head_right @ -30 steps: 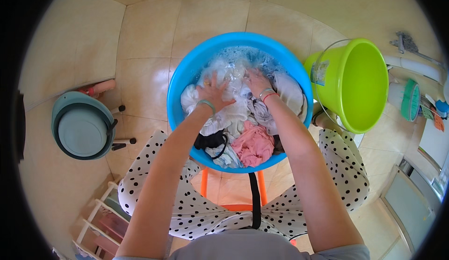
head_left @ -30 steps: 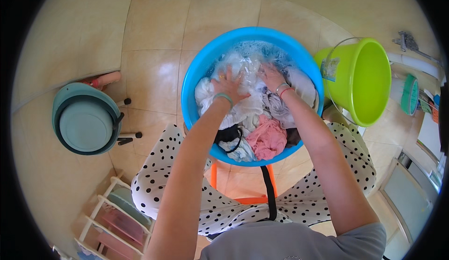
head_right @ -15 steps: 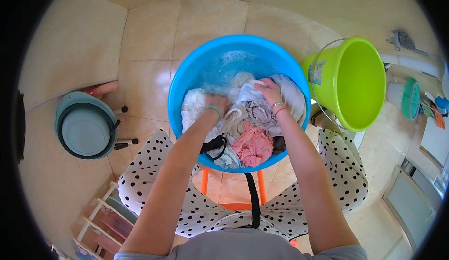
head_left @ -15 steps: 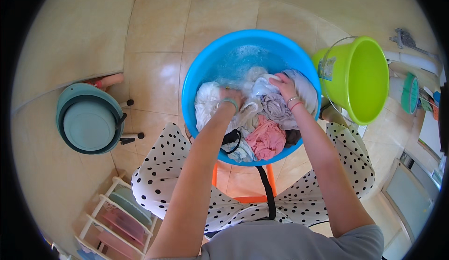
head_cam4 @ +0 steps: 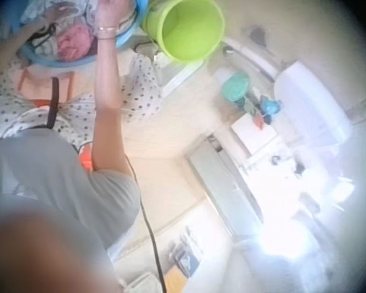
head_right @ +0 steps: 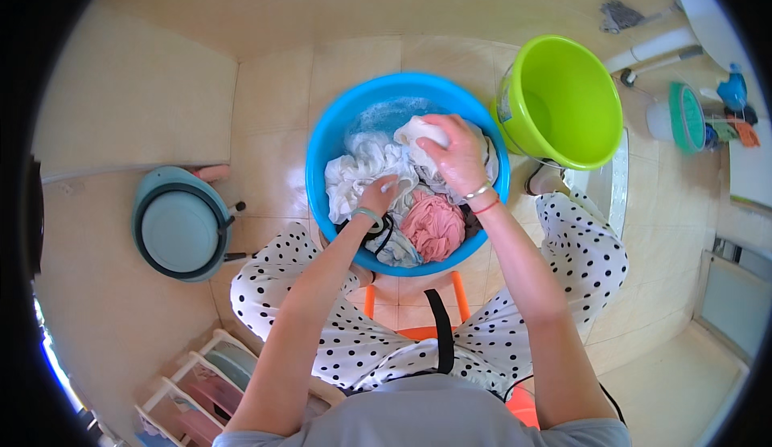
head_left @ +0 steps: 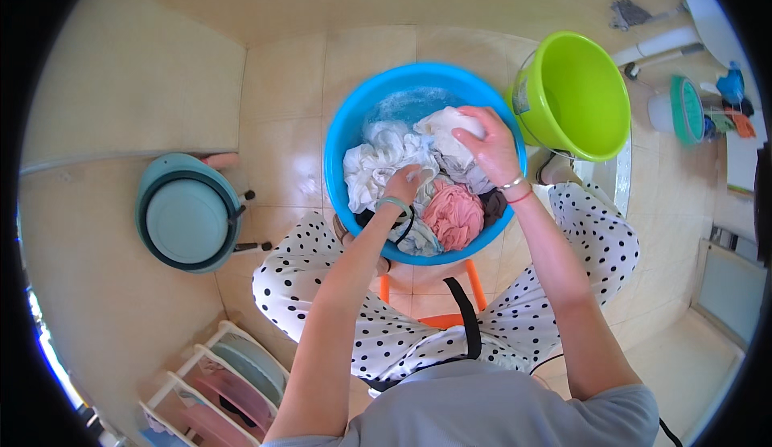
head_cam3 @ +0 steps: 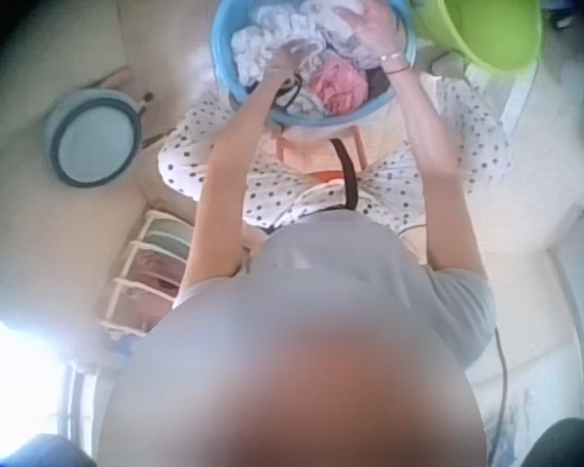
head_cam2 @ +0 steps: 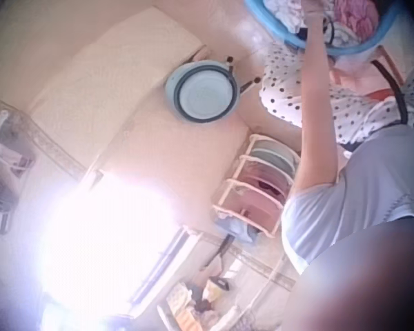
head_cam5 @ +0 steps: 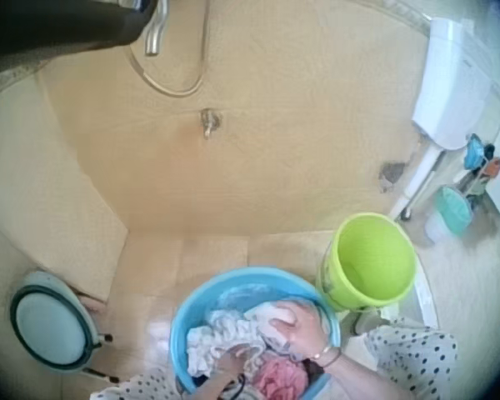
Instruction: The person sits on a small stool and hand washes a pile of clothes in a blue basin filled with soapy water. They repeatedly submerge, agitate, and wring out various garments, including white, pink, and dark-colored items, before transferring some to a green bucket.
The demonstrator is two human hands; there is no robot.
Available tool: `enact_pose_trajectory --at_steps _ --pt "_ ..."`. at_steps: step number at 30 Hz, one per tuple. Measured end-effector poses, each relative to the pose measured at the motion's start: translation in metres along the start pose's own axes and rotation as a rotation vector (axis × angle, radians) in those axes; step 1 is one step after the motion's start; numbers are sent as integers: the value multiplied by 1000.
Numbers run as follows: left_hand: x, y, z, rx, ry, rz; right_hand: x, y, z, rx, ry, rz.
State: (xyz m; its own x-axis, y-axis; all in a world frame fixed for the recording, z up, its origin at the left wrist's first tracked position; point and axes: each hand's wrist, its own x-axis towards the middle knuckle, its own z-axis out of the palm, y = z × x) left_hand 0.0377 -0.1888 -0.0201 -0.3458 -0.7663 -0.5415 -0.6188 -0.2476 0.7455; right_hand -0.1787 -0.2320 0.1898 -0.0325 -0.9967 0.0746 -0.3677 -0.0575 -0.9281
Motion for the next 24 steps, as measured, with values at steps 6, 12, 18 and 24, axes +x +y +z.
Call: enact_pose_trajectory --at_steps 6,12,18,24 --pt "-20 128 8 -1228 250 -422 -50 53 34 -196 -177 -102" --pt "-30 -10 40 -1236 246 -611 -126 71 66 -172 -451 175" --pt "-59 -10 52 -1245 505 -333 -112 122 30 -297 -207 249" --pt "-50 19 69 -159 838 -194 -28 134 58 -379 -242 253"
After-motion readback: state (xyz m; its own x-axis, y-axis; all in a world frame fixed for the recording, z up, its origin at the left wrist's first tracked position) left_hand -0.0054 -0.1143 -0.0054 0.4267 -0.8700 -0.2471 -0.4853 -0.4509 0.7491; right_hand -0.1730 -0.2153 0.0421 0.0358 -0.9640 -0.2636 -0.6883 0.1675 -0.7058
